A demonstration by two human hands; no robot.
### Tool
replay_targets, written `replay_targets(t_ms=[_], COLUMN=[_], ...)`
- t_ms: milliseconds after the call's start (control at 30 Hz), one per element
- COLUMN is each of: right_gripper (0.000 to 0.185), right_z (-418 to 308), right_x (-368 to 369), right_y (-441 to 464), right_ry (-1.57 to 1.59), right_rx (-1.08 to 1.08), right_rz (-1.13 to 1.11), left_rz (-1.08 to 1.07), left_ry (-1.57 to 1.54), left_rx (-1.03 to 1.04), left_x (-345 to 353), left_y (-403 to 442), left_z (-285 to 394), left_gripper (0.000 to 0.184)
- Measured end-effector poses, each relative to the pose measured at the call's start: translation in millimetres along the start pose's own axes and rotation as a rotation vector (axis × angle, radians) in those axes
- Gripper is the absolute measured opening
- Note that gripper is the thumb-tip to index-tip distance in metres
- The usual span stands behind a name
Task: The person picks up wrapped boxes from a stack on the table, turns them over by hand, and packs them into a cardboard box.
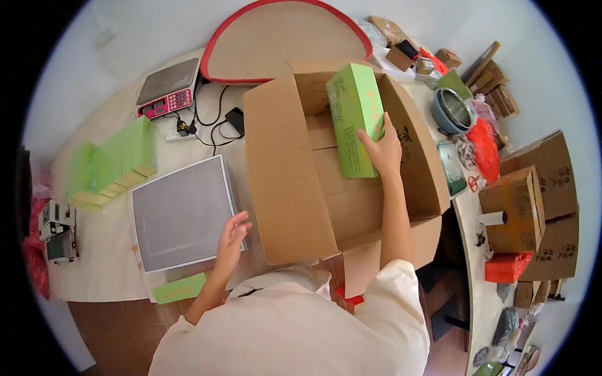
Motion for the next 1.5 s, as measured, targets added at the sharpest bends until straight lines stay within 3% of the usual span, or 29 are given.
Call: replay_targets(t_ms=[67,233,333,433,633,800,867,900,967,1033,1100,1167,1200,1300,1400,1467,1500], right_gripper=[0.084,0.076,0.061,0.048,0.038,0.037,0.034,0.032,0.029,0.028,0.024,0.020,0.022,0.032,0.041,0.062,0.062], right_z=[20,72,85,113,125,121,76,46,-45,-106,-146,-153,-176,-170,-153,-145,-140], right_x=[25,112,139,172,185,182,172,164,153,164,193,236,247,309,363,392,399], right_y=[30,79,94,106,105,120,108,96,23,-29,-102,-186,-243,-368,-467,-510,-528], right_ry=[-0.376,-0.541,-0.558,-0.661,-0.578,-0.292,-0.133,-0.077,0.156,0.254,0.155,0.223,0.162,0.126,0.077,-0.090,-0.096], right_rx=[-0.004,0.097,-0.109,-0.283,-0.318,-0.218,-0.411,-0.442,-0.314,-0.473,-0.644,-0.509,-0.978,-1.228,-1.365,-1.329,-1.356], right_rz=[0.131,0.030,0.275,0.306,0.354,0.259,0.265,0.274,0.055,-0.131,-0.402,-0.778,-0.826,-1.059,-1.201,-1.148,-1.171], left_rz=[0.084,0.236,0.243,0.242,0.253,0.381,0.418,0.446,0.500,0.577,0.680,0.749,0.855,1.060,1.321,1.397,1.437], left_ry=[0.047,0.164,0.130,0.174,0.244,0.329,0.360,0.368,0.365,0.239,0.171,0.105,0.072,0.014,-0.067,-0.046,-0.015], left_rx=[-0.090,-0.226,-0.235,-0.264,-0.202,-0.137,-0.095,-0.083,-0.109,-0.056,-0.021,0.037,0.085,0.158,0.208,0.185,0.157], left_x=[-24,-59,-61,-60,-72,-90,-94,-98,-99,-107,-115,-124,-134,-161,-192,-207,-215], left_y=[-15,-46,-56,-61,-78,-90,-92,-95,-116,-107,-117,-133,-146,-186,-236,-266,-280], left_z=[-13,-39,-46,-41,-41,-42,-41,-41,-33,-19,-13,-12,-11,-6,-14,-12,-11], left_gripper=[0.034,0.028,0.028,0.027,0.025,0.019,0.017,0.017,0.017,0.017,0.017,0.018,0.018,0.019,0.019,0.019,0.019])
Point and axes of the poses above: each hand's wrist, its own y-axis towards the middle knuckle, its own x-axis out of the palm, z = x × y, the point moved 8 cm from there along y, towards the middle knuckle, and after that the axes turned 13 degrees about x, right-handed, at the moved point
